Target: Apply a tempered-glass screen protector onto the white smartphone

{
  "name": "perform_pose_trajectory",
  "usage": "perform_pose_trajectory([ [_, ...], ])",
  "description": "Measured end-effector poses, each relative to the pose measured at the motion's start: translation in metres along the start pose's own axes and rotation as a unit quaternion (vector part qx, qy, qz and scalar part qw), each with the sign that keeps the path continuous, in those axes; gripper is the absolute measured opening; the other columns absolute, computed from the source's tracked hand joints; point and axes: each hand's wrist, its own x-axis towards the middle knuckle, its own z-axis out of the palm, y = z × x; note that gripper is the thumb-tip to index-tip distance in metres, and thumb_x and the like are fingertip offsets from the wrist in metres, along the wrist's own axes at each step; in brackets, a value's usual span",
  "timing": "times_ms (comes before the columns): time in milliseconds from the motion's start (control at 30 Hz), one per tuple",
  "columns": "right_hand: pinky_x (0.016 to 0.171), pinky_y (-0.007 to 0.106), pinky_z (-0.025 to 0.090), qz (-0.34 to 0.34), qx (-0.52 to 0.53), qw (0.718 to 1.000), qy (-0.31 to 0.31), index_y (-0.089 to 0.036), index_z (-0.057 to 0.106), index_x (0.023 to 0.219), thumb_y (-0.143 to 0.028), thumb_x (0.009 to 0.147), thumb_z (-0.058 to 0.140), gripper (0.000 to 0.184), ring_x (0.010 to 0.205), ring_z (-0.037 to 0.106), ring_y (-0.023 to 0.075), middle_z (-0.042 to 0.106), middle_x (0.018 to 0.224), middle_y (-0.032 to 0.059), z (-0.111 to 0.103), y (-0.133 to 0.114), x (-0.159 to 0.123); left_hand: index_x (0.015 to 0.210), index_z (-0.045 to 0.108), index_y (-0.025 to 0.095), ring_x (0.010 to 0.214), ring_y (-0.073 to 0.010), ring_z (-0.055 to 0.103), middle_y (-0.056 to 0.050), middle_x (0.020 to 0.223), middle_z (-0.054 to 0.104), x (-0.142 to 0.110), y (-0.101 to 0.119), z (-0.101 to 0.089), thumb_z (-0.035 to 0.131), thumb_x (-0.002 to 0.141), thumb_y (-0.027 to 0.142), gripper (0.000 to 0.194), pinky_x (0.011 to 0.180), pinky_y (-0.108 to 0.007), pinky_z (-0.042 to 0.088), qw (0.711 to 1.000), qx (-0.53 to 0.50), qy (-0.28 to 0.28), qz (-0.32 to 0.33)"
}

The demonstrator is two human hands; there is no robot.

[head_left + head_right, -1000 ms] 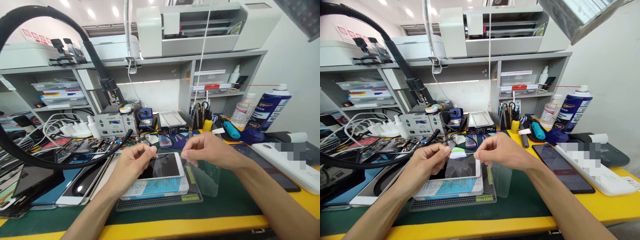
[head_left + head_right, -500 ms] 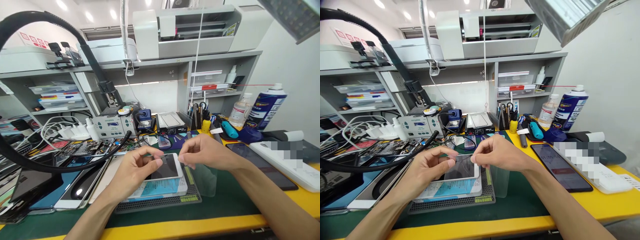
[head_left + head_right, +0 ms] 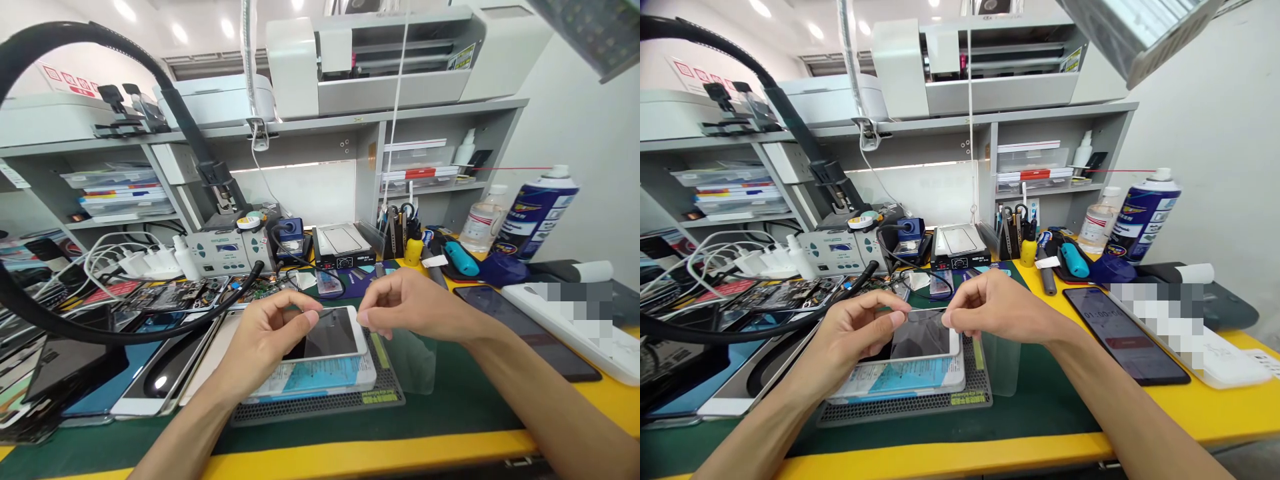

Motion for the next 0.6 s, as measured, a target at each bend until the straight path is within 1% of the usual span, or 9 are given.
perform_pose_trajectory([
  [100,0.056,0.022,0.045,0.0,-0.005,1.0,0.002,-0.016,0.075,0.076,-0.03,0.08,0.072,0.015,0.058,0.057,0.0124,0.064,0.061,-0.0003,0.0004,-0.0006,-0.0002,0.086,0.067,0.018,0.047,-0.007,0.023,0.009,0.05,0.033,0.0003,0.0021,0.0011,0.074,0.083,0.039,0.022,0.045,-0.023,0.013,0.999,-0.041,0.002,-0.026],
  [200,0.057,0.023,0.045,0.002,-0.01,1.0,0.001,-0.017,0.075,0.077,-0.029,0.078,0.074,0.013,0.059,0.058,0.0128,0.066,0.063,-0.0001,0.0009,-0.0008,-0.0003,0.081,0.065,0.017,0.046,-0.0066,0.024,0.009,0.048,0.035,0.0,0.0048,0.003,0.075,0.079,0.034,0.019,0.045,-0.023,0.012,0.997,-0.066,0.026,-0.04],
  [267,0.057,0.023,0.046,0.004,-0.012,1.0,-0.003,-0.017,0.075,0.077,-0.031,0.078,0.075,0.014,0.06,0.059,0.0134,0.067,0.064,0.0004,0.0014,-0.0007,-0.0003,0.076,0.064,0.017,0.046,-0.0065,0.025,0.008,0.048,0.037,0.0003,0.0055,0.0039,0.074,0.077,0.031,0.017,0.046,-0.024,0.012,0.996,-0.07,0.034,-0.041],
  [400,0.056,0.024,0.045,0.005,-0.024,1.0,-0.009,-0.017,0.075,0.077,-0.037,0.082,0.072,0.02,0.06,0.059,0.0142,0.067,0.064,0.0012,0.0027,0.0,-0.0004,0.07,0.063,0.017,0.046,-0.0065,0.025,0.008,0.047,0.039,0.0024,0.003,0.0041,0.068,0.075,0.024,0.01,0.045,-0.024,0.013,0.996,-0.073,0.031,-0.041],
  [600,0.056,0.023,0.044,0.008,-0.026,1.0,-0.005,-0.017,0.074,0.076,-0.035,0.082,0.072,0.019,0.059,0.058,0.0132,0.065,0.062,0.0002,0.0036,-0.0007,-0.0007,0.068,0.062,0.016,0.046,-0.0054,0.022,0.008,0.049,0.04,0.0035,-0.0008,0.0047,0.064,0.074,0.02,0.007,0.045,-0.024,0.011,0.994,-0.097,0.032,-0.043],
])
